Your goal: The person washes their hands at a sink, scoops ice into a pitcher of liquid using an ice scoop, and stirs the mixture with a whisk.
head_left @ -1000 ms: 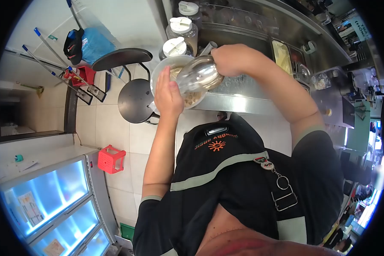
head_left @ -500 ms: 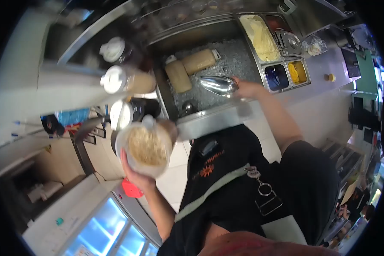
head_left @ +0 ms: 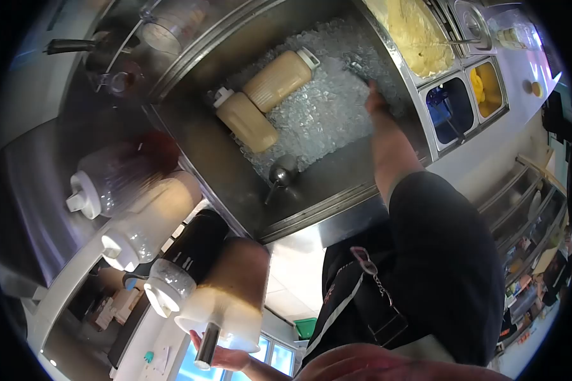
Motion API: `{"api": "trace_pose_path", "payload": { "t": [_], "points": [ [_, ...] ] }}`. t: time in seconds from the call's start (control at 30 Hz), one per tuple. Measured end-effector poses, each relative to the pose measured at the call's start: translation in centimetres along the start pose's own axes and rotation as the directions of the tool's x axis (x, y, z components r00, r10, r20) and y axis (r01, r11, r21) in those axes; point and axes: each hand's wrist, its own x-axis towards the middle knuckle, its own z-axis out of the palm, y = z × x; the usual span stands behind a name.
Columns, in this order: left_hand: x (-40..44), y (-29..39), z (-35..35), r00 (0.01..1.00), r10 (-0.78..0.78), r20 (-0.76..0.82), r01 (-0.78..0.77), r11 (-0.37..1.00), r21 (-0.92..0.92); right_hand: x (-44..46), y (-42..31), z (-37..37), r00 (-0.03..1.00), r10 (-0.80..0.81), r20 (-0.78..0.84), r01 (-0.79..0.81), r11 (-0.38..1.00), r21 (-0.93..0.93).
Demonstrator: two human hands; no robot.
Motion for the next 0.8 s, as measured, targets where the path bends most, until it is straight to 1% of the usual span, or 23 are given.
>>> {"api": "trace_pose_path", "payload": {
  "t": [0.03, 0.07, 0.1, 0.13, 0.17, 0.2, 0.23, 0.27, 0.33, 0.37, 0.43, 0.47, 0.5, 0.53, 0.57, 0.6, 0.63, 0.67, 0.7, 0.73, 0.77, 0.8],
  "points": [
    [0.1, -0.3, -0.4, 1.0, 0.001, -0.005, -0.001, 1.0, -0.008, -0.4, -0.8, 0.4, 0.973, -0.116, 0.2, 0.13, 0.99, -0.06],
    [0.1, -0.5, -0.5, 1.0, 0.003, -0.016, -0.003, 1.0, -0.015, -0.7, -1.8, 0.9, 0.892, -0.214, 0.398, 0.27, 0.959, -0.09],
    [0.1, -0.4, -0.2, 1.0, -0.006, -0.02, 0.005, 1.0, -0.014, -1.1, -2.5, 3.1, 0.81, -0.339, 0.478, 0.424, 0.903, -0.077],
    [0.3, 0.0, 0.1, 1.0, 0.03, 0.01, -0.03, 0.999, 0.036, -1.7, -3.2, 5.4, 0.702, -0.448, 0.554, 0.564, 0.825, -0.048],
    [0.3, 0.3, 0.3, 0.997, 0.063, 0.042, -0.066, 0.994, 0.083, -3.3, -4.5, 6.4, 0.66, -0.401, 0.635, 0.556, 0.83, -0.054],
    [0.2, 0.6, 0.1, 0.997, 0.052, 0.054, -0.056, 0.995, 0.081, -5.2, -5.8, 7.0, 0.611, -0.352, 0.709, 0.549, 0.834, -0.059],
    [0.1, 0.5, 0.3, 0.998, 0.05, 0.045, -0.053, 0.995, 0.083, -6.5, -7.4, 6.1, 0.606, -0.357, 0.71, 0.557, 0.829, -0.058],
    [0.1, 0.4, 0.5, 0.998, 0.041, 0.045, -0.043, 0.998, 0.041, -7.7, -9.4, 4.2, 0.537, -0.232, 0.811, 0.561, 0.816, -0.138],
    [-0.1, 0.8, 0.2, 0.999, 0.017, 0.03, -0.016, 1.0, -0.016, -9.1, -9.8, 3.8, 0.415, 0.025, 0.909, 0.498, 0.83, -0.251],
    [-0.1, 0.5, 0.2, 0.999, 0.034, 0.031, -0.034, 0.999, -0.02, -9.2, -10.2, 2.9, 0.418, 0.017, 0.908, 0.509, 0.824, -0.249],
    [-0.2, 0.0, -0.1, 1.0, 0.016, 0.008, -0.015, 0.995, -0.1, -10.7, -11.1, -0.9, 0.321, 0.117, 0.94, 0.42, 0.872, -0.252],
    [-0.4, -1.0, -0.7, 1.0, -0.029, -0.012, 0.027, 0.995, -0.098, -10.6, -10.7, -1.2, 0.242, 0.055, 0.969, 0.384, 0.911, -0.147],
    [-0.3, -1.2, -0.8, 0.999, -0.029, -0.024, 0.028, 0.998, -0.061, -11.0, -10.1, -2.0, 0.239, 0.057, 0.969, 0.398, 0.905, -0.151],
    [-0.3, -0.6, 0.0, 0.994, -0.062, -0.088, 0.055, 0.995, -0.087, -11.2, -9.6, -3.4, 0.229, -0.051, 0.972, 0.274, 0.962, -0.014],
    [-0.1, -0.4, 0.4, 0.988, -0.088, -0.124, 0.094, 0.995, 0.043, -11.9, -10.0, -4.8, 0.236, -0.161, 0.958, 0.146, 0.981, 0.129],
    [0.3, 1.4, 1.6, 0.992, -0.059, -0.112, 0.065, 0.997, 0.048, -13.3, -11.4, -8.0, 0.276, -0.196, 0.941, 0.22, 0.966, 0.136],
    [0.6, 1.7, 1.3, 0.998, -0.038, -0.055, 0.044, 0.993, 0.113, -14.4, -12.5, -10.7, 0.287, -0.204, 0.936, 0.251, 0.959, 0.132],
    [0.4, 2.0, 1.6, 0.999, 0.023, -0.025, -0.021, 0.998, 0.056, -15.3, -12.7, -12.6, 0.297, -0.242, 0.924, 0.295, 0.943, 0.153],
    [0.5, 1.9, 1.5, 0.999, 0.032, -0.017, -0.032, 0.999, -0.015, -16.3, -13.9, -15.1, 0.308, -0.284, 0.908, 0.348, 0.922, 0.171],
    [0.5, 2.0, 1.3, 0.999, 0.05, -0.018, -0.051, 0.997, -0.051, -17.7, -14.5, -18.2, 0.322, -0.329, 0.888, 0.283, 0.928, 0.241],
    [0.5, 2.0, 1.3, 0.997, 0.069, -0.021, -0.071, 0.994, -0.084, -19.1, -15.4, -20.8, 0.323, -0.335, 0.885, 0.312, 0.921, 0.234],
    [0.7, 2.2, 1.3, 0.996, 0.068, -0.053, -0.073, 0.992, -0.1, -20.1, -16.3, -23.2, 0.307, -0.345, 0.887, 0.303, 0.919, 0.253]
  ]
}}
